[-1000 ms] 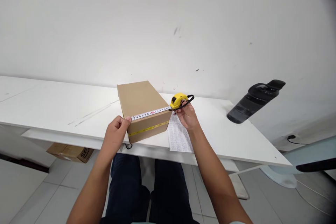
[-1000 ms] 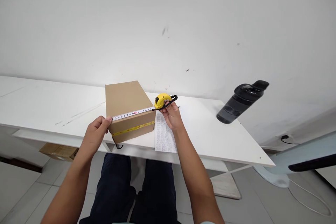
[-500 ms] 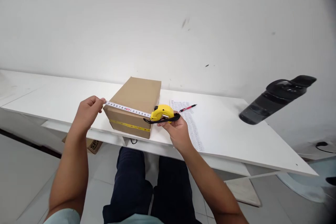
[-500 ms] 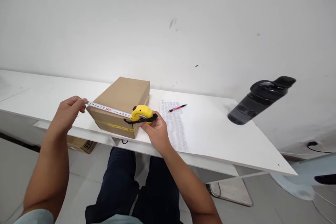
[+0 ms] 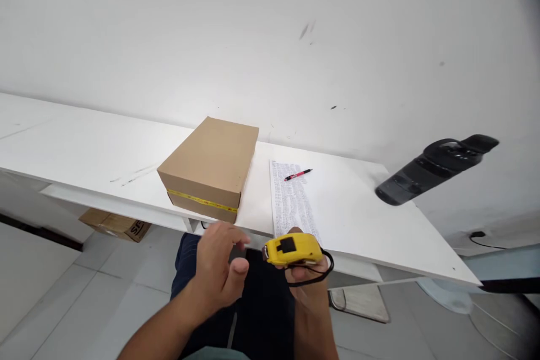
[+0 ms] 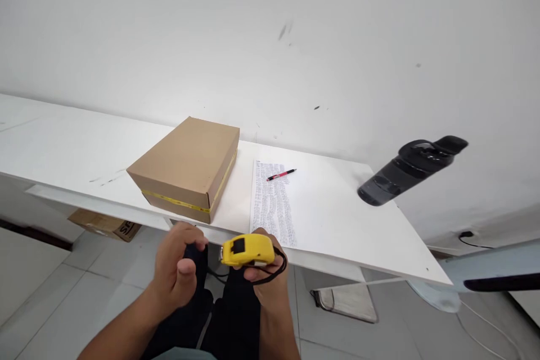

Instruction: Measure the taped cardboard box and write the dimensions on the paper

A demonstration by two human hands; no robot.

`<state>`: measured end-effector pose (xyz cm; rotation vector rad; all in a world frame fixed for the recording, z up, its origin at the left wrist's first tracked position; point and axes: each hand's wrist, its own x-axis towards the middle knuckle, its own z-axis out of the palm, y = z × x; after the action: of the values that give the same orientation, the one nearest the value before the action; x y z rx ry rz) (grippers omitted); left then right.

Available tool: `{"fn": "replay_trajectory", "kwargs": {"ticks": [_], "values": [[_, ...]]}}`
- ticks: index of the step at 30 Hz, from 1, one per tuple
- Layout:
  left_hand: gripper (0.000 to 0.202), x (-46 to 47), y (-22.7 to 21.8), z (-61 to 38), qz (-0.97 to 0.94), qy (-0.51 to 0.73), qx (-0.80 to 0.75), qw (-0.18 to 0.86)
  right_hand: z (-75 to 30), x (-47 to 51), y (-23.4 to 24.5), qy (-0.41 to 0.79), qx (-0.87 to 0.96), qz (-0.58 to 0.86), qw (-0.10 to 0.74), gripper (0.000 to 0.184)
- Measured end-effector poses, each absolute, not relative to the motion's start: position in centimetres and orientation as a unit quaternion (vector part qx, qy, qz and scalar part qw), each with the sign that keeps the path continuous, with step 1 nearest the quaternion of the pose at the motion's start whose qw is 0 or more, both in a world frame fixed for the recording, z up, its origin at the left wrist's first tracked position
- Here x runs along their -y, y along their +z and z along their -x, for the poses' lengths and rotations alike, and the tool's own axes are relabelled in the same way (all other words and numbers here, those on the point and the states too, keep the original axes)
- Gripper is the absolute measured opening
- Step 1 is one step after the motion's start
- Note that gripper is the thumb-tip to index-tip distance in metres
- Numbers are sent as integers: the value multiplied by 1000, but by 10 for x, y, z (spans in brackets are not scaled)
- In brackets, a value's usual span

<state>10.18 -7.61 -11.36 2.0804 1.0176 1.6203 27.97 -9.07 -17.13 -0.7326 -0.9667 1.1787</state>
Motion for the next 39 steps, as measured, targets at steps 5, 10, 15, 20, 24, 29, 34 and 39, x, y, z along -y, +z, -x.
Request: {"fn": "replay_trajectory", "kwargs": {"ticks": [5, 10, 15, 20, 24, 29, 34, 39], "values": [[33, 23, -89, -113, -712, 506, -469, -133, -272, 88, -194, 541, 341, 317, 701, 50], [33, 8, -88, -103, -705, 438, -533, -162, -261, 78, -183, 561, 304, 325, 698, 63], [31, 13, -80, -42, -821, 363, -419, -136, -267, 55, -141, 521, 307, 303, 737, 63], [35, 1, -65, 13, -850, 305, -414, -112, -273, 30, -113, 509, 368, 292, 721, 52], [33, 15, -71, 4, -820, 393, -380, -168, -255, 26, -108, 542, 421, 280, 671, 49], [49, 38, -84, -25, -836, 450, -265, -170, -230, 36, -107, 526, 507, 273, 626, 52], [48, 41, -93, -23, -813, 474, -266, -208, -226, 46, -107, 507, 525, 282, 623, 45], [34, 44, -87, -19, -810, 465, -227, -275, -229, 45, -111, 553, 525, 270, 588, 38]]}}
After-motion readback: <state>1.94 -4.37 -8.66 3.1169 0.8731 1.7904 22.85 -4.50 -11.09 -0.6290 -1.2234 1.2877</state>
